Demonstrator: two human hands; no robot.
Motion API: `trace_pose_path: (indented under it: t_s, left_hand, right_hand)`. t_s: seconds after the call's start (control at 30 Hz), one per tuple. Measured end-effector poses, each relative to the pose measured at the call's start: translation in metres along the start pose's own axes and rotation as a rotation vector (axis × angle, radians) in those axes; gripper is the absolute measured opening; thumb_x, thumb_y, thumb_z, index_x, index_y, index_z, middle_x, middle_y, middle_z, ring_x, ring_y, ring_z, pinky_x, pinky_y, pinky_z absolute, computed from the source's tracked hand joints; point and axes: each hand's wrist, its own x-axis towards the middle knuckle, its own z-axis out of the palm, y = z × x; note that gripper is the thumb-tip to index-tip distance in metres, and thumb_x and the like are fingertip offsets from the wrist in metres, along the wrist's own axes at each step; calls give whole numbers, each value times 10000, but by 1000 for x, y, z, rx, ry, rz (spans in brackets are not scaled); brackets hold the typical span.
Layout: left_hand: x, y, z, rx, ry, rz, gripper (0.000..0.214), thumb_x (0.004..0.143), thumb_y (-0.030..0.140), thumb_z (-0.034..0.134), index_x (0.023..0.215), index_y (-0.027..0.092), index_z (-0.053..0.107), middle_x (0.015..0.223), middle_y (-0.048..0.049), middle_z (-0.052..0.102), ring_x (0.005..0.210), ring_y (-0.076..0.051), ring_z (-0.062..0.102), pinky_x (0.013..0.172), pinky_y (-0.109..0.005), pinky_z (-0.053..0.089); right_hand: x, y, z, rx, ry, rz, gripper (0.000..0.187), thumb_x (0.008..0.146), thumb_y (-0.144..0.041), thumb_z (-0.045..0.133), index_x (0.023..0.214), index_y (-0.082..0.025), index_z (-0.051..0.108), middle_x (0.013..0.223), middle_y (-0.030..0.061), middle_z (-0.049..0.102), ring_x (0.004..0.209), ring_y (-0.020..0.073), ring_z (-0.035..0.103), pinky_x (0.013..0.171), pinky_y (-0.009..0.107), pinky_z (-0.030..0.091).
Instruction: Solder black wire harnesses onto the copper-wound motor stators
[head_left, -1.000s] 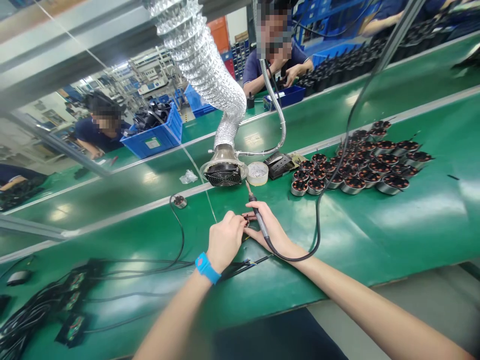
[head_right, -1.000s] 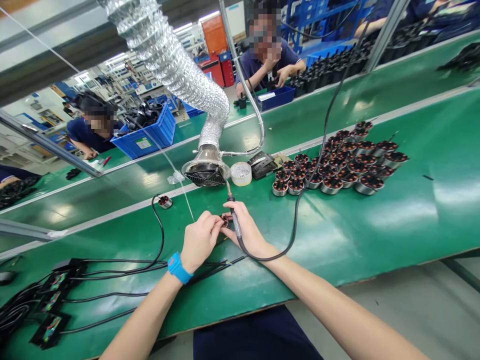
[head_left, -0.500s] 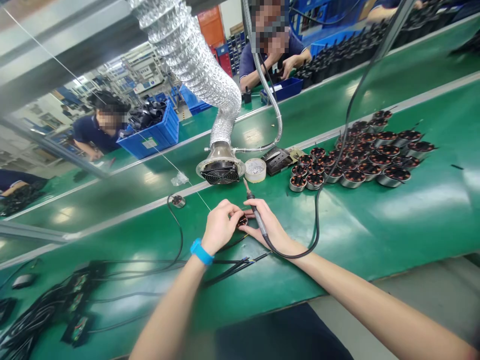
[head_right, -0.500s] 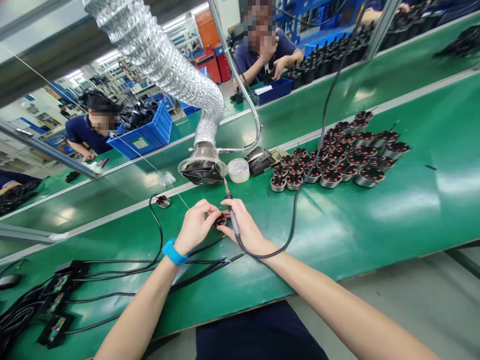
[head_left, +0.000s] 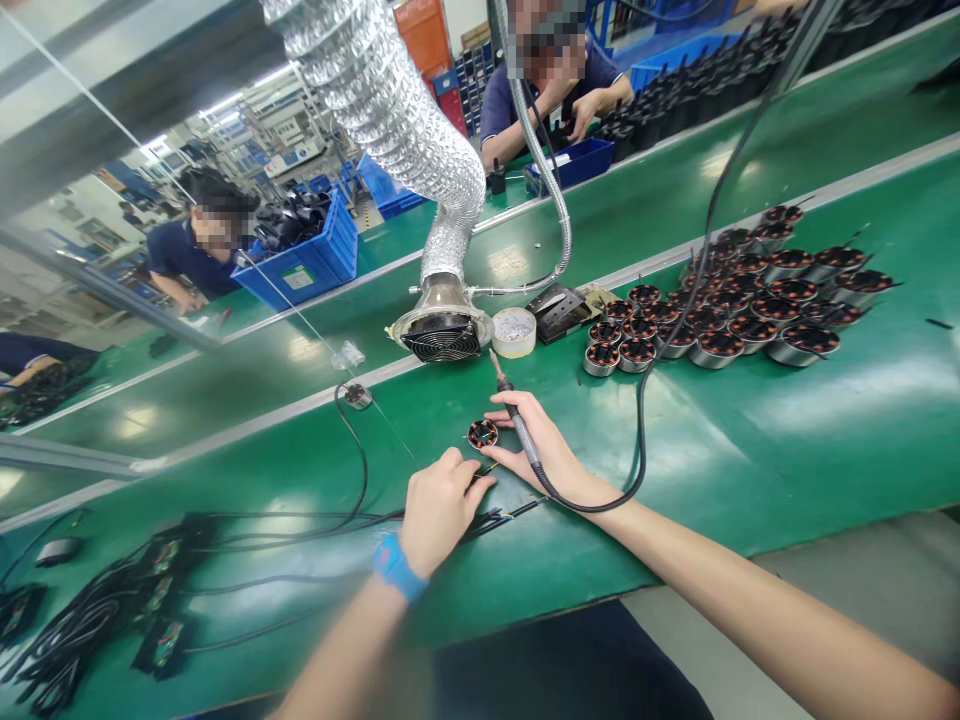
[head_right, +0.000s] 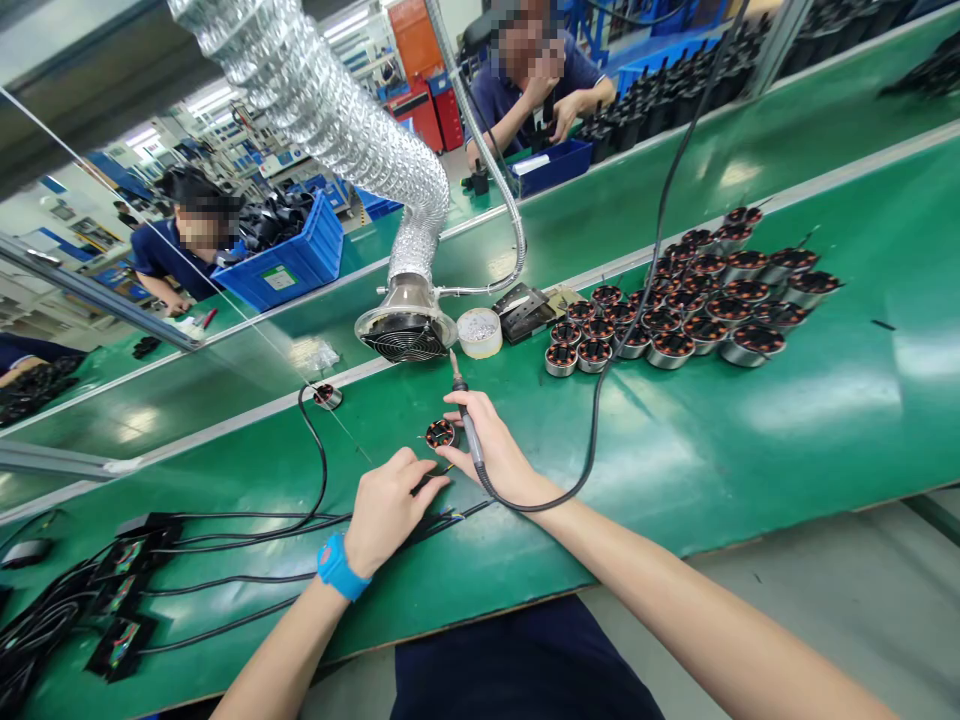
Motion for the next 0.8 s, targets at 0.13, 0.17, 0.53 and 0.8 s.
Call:
trace_pose_path:
  t_s: [0.13, 0.17, 0.53, 0.8]
  left_hand:
    - [3, -2, 2, -57, -103, 15, 168, 965, 256, 561, 873, 200, 690, 890, -43, 644, 749, -159, 622, 645, -258, 435]
    - [5, -3, -1, -131, -90, 2, 164, 968, 247, 553, 873, 202, 680, 895, -38, 653, 777, -159, 629, 679, -256, 447]
    - [15, -14, -32, -671, 143, -134, 166, 934, 292, 614, 948, 202, 753, 747, -5, 642, 604, -109, 469, 569, -237, 335]
    - [20, -16, -24, -958, 185, -279, 198, 872, 332, 680, 797, 163, 749, 760, -38, 686, 673, -139, 561, 636, -254, 422]
  right_hand:
    - [0, -10, -6, -77, 49, 7, 554, 819, -229, 754, 1275, -265, 442, 1179, 80, 559, 1031, 230, 670, 934, 447, 570]
    - [0, -13, -8, -91, 70, 2, 517, 836, -233, 739, 1265, -261, 451, 1147, 76, 580, 1006, 224, 674, 929, 447, 567]
    - [10, -49, 6, 1, 37, -105, 336, 911, -170, 617, 1203, -273, 489, 1019, 38, 566, 828, 153, 659, 799, 337, 571]
    - [8, -49, 25, 59, 135, -110, 287, 899, -156, 601, 1141, -274, 502, 997, 23, 528, 751, 136, 646, 712, 303, 568]
